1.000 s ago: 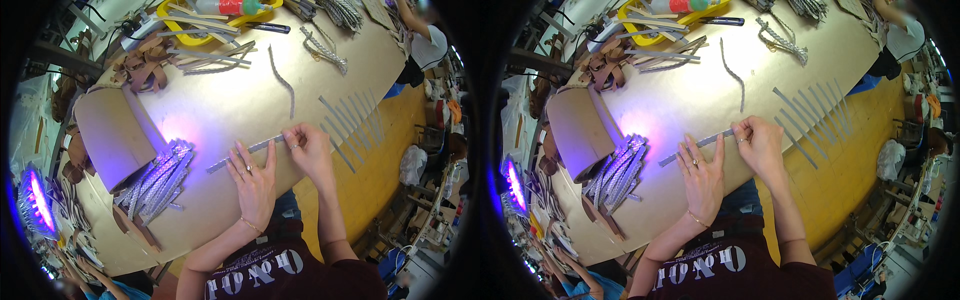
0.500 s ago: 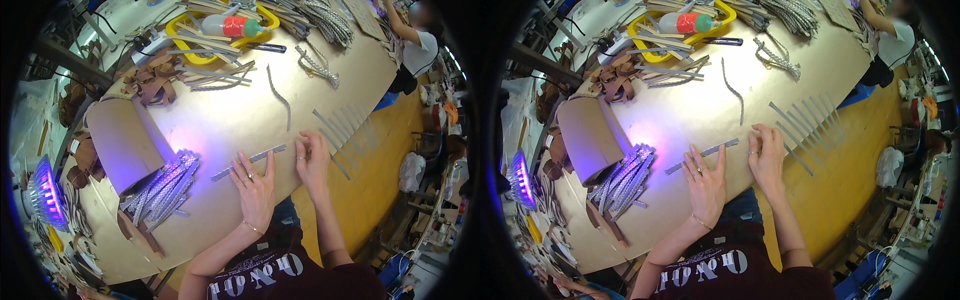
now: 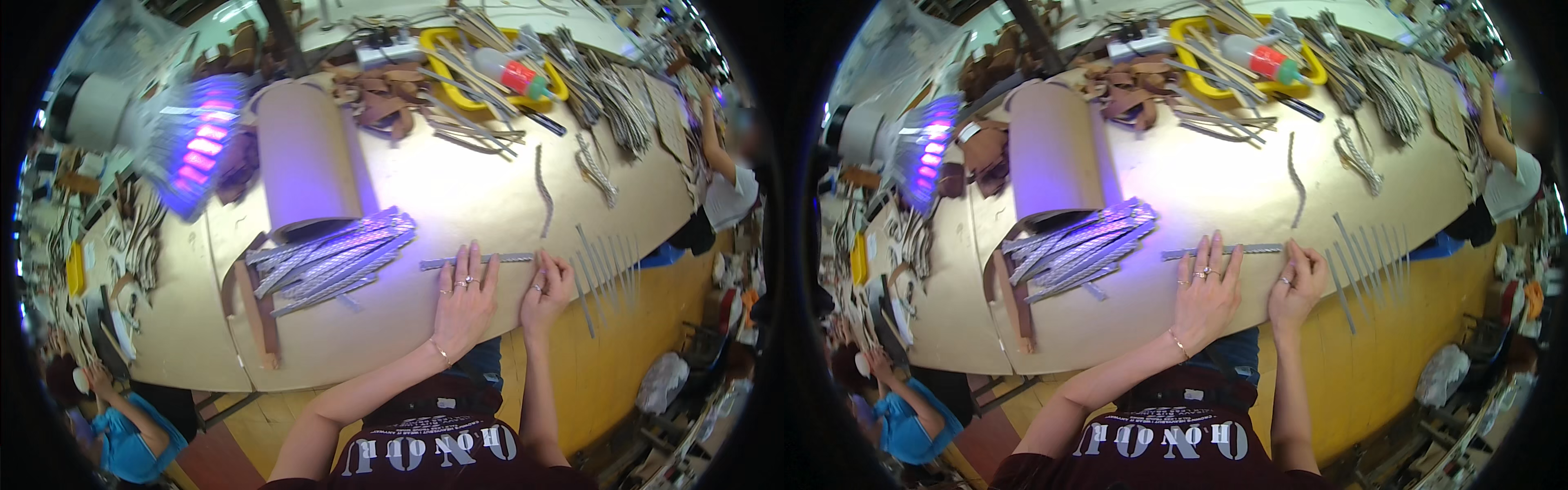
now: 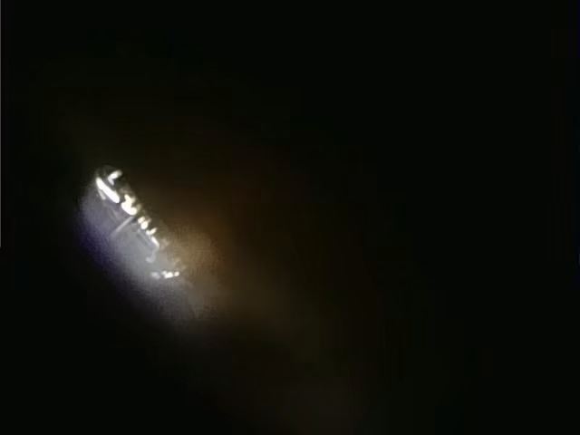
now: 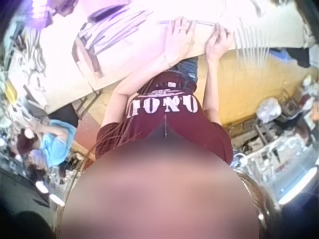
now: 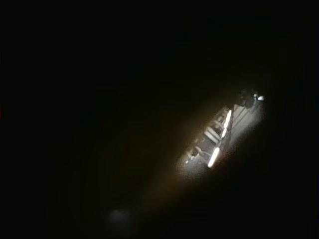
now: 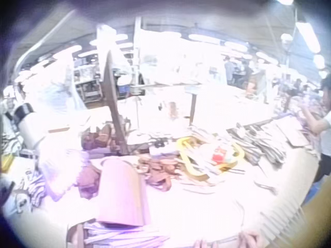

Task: The person assembles silver braided straps by inserting clear plastic rods into them and applying glue from a squeeze bottle. They handle each strap one at a time, aligning the rod and pressing it into place, then apply adhesive along the strap. The person also retrieves cardboard pieces from a nearby table and places them on the work surface.

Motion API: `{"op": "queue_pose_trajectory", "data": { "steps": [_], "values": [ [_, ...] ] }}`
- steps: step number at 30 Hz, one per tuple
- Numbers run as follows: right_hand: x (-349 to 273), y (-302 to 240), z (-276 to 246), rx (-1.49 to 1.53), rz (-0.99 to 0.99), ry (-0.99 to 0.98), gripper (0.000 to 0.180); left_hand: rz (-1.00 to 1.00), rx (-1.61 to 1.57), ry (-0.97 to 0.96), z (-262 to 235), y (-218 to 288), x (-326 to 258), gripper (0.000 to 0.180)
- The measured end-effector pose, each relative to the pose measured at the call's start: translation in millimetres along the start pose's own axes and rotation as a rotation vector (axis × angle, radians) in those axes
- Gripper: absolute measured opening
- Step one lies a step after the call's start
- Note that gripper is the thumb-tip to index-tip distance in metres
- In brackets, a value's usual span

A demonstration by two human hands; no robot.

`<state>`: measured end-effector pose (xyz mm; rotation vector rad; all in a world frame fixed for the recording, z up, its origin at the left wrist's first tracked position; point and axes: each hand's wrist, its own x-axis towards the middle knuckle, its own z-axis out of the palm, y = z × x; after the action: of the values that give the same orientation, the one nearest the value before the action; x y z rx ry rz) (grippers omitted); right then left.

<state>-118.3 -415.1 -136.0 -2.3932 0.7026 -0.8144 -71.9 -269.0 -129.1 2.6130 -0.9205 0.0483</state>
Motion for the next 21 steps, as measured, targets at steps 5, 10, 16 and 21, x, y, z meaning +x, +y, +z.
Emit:
{"op": "queue_pose_trajectory", "data": {
  "steps": [5,10,16,21],
  "values": [
    [-1.4,-7.2,0.2,0.095,0.092,0.030,0.016,-0.042,-0.146,0.145,-4.0,-14.1,3.0,0.048],
    [-1.1,-8.9,-0.7,0.131,0.083,0.041,0.012,0.077,-0.107,0.112,-13.2,-27.0,-1.9,0.019],
    [-1.6,-4.3,-0.4,0.152,0.053,0.032,0.013,-0.025,-0.265,0.159,-67.3,-77.4,-49.8,0.018],
    [2.7,-16.3,-4.0,-0.113,-0.169,0.076,0.016,-0.290,0.189,0.517,-98.5,-125.9,-64.3,0.030]
  ]
}}
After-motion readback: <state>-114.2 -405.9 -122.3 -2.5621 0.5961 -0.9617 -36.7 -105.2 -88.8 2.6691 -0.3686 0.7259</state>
